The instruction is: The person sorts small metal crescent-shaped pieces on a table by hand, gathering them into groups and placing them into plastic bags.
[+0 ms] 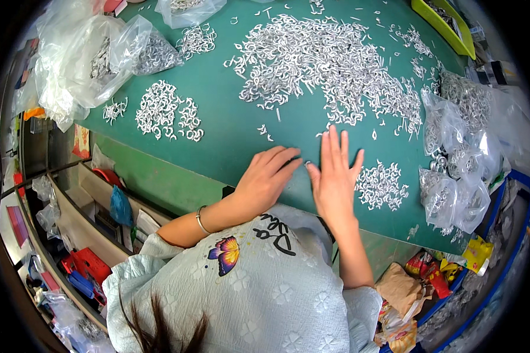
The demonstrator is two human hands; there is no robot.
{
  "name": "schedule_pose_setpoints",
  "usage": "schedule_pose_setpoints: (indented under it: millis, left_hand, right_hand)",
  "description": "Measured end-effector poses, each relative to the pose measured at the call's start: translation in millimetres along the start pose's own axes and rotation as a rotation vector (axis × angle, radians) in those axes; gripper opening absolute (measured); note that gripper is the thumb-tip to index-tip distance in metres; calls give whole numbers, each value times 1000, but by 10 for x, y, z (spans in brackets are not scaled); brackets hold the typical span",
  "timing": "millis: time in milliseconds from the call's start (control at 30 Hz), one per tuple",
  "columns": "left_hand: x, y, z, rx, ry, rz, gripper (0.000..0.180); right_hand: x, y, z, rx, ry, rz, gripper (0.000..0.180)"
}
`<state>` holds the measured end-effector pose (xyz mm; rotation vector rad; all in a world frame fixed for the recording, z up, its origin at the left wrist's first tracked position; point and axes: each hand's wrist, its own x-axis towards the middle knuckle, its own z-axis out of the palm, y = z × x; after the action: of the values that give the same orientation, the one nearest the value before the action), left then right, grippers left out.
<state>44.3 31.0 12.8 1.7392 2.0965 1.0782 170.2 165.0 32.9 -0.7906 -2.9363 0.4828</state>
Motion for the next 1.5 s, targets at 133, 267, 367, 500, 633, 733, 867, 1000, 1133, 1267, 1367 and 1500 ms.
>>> schedule_pose_setpoints:
  millis: [133, 267, 367, 500, 633, 733, 867, 1000, 1133, 1267, 1367, 1500]
  left_hand:
    - [-86, -45, 32, -30, -22, 8, 41]
    - [-90, 22, -5, -204, 58, -118, 47]
    - [-23, 42, -31, -217, 76, -137, 51]
    - [-36, 41, -37, -219, 63, -138, 53]
    - [-84, 34, 67, -246, -2, -85, 56]
    - [-157, 70, -19, -339, 54, -246, 56]
    - [-291, 19, -188, -272, 214, -294, 55]
    - [-475, -37, -308, -154, 360, -344, 52]
    - [-638, -144, -266, -139, 532, -426, 54]
    - [-729, -222, -275, -66, 666, -379, 58]
    - [-706, -285, -345, -42, 699, -351, 57]
    - [-538, -280, -521, -17, 602, -331, 50]
  right_hand:
    - [-192, -116, -36, 92, -108, -19, 64]
    - [-136, -44, -70, 154, -57, -57, 65]
    - [-119, -155, -36, 76, -180, -61, 68]
    - [-250, -80, -63, 272, -159, -146, 66]
    - [-226, -125, -8, 202, -153, -137, 69]
    - [-329, -190, 80, 171, -182, -228, 71]
    - [-230, -235, 77, 59, -180, -245, 76]
    - [-55, -479, 205, -60, -274, -384, 80]
    - [261, -780, 362, -81, -235, -514, 78]
    - [679, -1155, 584, -62, -94, -602, 71]
    - [934, -1400, 770, -23, -20, -623, 65]
    - [896, -1302, 501, 50, 20, -530, 59]
